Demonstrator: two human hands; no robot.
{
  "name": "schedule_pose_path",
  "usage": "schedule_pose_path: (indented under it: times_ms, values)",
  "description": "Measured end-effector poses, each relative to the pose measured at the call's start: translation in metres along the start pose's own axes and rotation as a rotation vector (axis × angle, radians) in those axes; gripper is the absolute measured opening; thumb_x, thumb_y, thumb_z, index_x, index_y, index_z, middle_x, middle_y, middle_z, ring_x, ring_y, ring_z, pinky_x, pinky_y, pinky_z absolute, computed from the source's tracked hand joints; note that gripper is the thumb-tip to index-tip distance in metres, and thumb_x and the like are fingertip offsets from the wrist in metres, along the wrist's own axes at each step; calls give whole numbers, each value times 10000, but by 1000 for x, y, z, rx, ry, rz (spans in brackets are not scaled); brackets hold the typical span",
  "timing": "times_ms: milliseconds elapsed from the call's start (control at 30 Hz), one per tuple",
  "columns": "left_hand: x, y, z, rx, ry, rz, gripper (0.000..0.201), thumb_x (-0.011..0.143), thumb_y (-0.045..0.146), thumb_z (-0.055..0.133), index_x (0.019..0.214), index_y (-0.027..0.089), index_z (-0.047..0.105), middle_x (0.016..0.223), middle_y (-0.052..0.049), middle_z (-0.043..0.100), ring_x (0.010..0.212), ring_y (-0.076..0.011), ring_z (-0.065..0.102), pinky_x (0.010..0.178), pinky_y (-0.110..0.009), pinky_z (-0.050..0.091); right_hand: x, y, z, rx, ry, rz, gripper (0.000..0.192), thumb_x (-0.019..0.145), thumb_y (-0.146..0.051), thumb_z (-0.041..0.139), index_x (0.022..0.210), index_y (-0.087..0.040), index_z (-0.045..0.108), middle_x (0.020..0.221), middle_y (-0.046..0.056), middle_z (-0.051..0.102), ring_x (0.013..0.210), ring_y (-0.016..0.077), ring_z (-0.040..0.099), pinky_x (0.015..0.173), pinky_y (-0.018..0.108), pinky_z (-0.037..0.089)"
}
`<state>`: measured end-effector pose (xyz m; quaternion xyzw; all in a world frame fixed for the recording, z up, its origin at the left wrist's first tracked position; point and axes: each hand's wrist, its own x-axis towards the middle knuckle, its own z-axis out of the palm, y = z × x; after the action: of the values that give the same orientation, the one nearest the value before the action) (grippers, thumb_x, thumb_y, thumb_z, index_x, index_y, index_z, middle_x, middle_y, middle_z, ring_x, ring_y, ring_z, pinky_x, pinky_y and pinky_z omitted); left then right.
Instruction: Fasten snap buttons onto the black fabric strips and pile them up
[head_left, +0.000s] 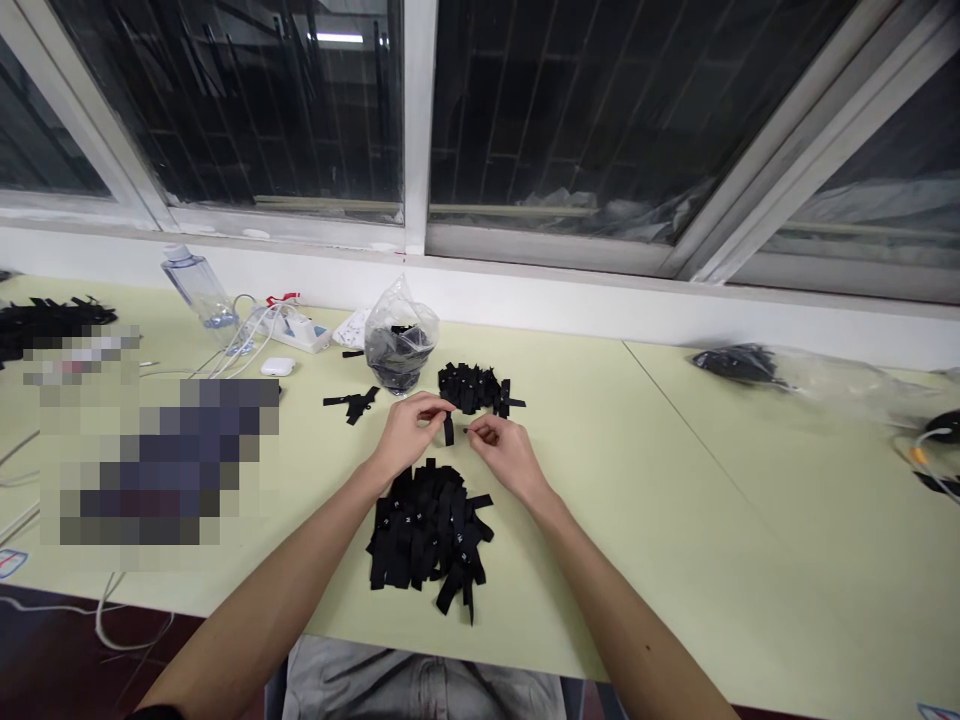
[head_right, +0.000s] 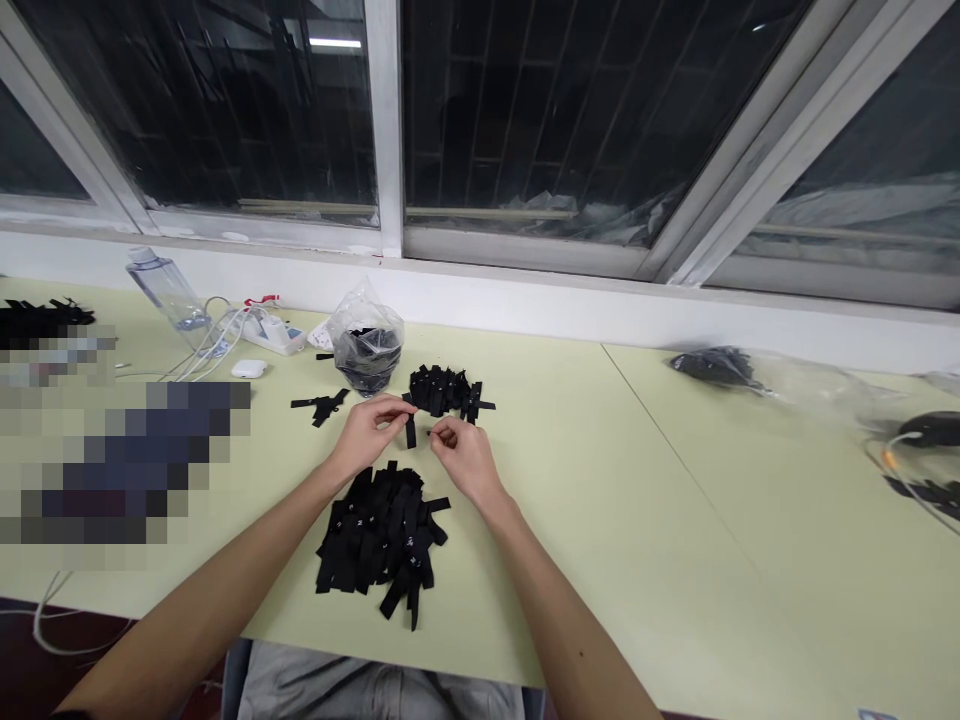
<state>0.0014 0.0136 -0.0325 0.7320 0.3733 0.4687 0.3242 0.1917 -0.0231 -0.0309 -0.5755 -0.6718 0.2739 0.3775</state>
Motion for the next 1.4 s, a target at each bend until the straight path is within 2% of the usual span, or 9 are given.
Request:
schedule_pose_path:
  times_ms: [200,367,500,633,733,867,1033,1200,1400]
  values:
    - [11,1,-24,212,73,-2,264,870,178,512,977,210,752,1017,-54,700,824,-152,662,785,-274,549,7,-7,6,30,-3,24,133,789,-210,568,809,-203,699,754,22,708,695,175,645,639,285,485]
    - [19,-12,-104,400,-130,-351,219,764,227,590,862,207,784,846,-30,752,769,-199,686,725,-276,526,32,-35,32,-85,-115,-62,124,748,-132,606,779,-199,705,775,28,723,712,168,662,655,269,476]
    - [17,-21,-152,453,-52,-494,285,759,300,592,942,206,788,800,-40,760,768,-223,701,655,-265,504,64,-63,74,-187,-234,-42,104,708,-108,665,692,-198,714,806,60,739,810,210,672,688,271,463]
    - [14,-26,-172,562,-49,-474,338,797,343,575,1053,237,768,744,-40,756,761,-236,707,628,-267,485,86,-82,96,-119,-309,4,215,828,-166,574,653,-176,699,734,60,731,672,174,653,605,251,444]
    - [8,-23,-178,627,-10,-417,309,818,353,581,1049,256,763,758,-34,757,814,-238,709,708,-272,497,84,-80,79,-78,-336,-3,276,915,-243,494,768,-167,714,774,46,739,590,133,623,561,238,436]
    - [-9,1,-159,515,-22,-324,336,858,468,581,1026,232,751,951,-49,761,829,-226,696,738,-279,515,59,-56,20,-102,-390,-137,235,908,-317,554,798,-183,712,797,37,724,653,145,617,605,265,428]
    - [-39,57,-93,285,-356,-146,377,926,529,507,1121,271,700,1175,-44,690,1056,-217,640,927,-337,508,5,-24,-47,-84,-548,-103,214,884,-406,616,902,-221,723,959,50,704,834,191,616,745,330,465]
    - [-71,84,-42,353,-649,171,714,734,649,690,1375,380,526,1520,-46,407,1435,-358,295,1151,-535,302,-44,-11,-56,-142,-557,-80,233,845,-441,679,971,-244,690,1028,54,648,994,235,573,853,387,460]
    - [-89,67,-21,446,-654,392,611,758,608,691,1298,334,608,1454,-56,494,1410,-364,331,1196,-555,183,-53,2,-54,-195,-489,-157,150,930,-302,552,820,-247,638,889,51,644,911,235,565,811,416,471]
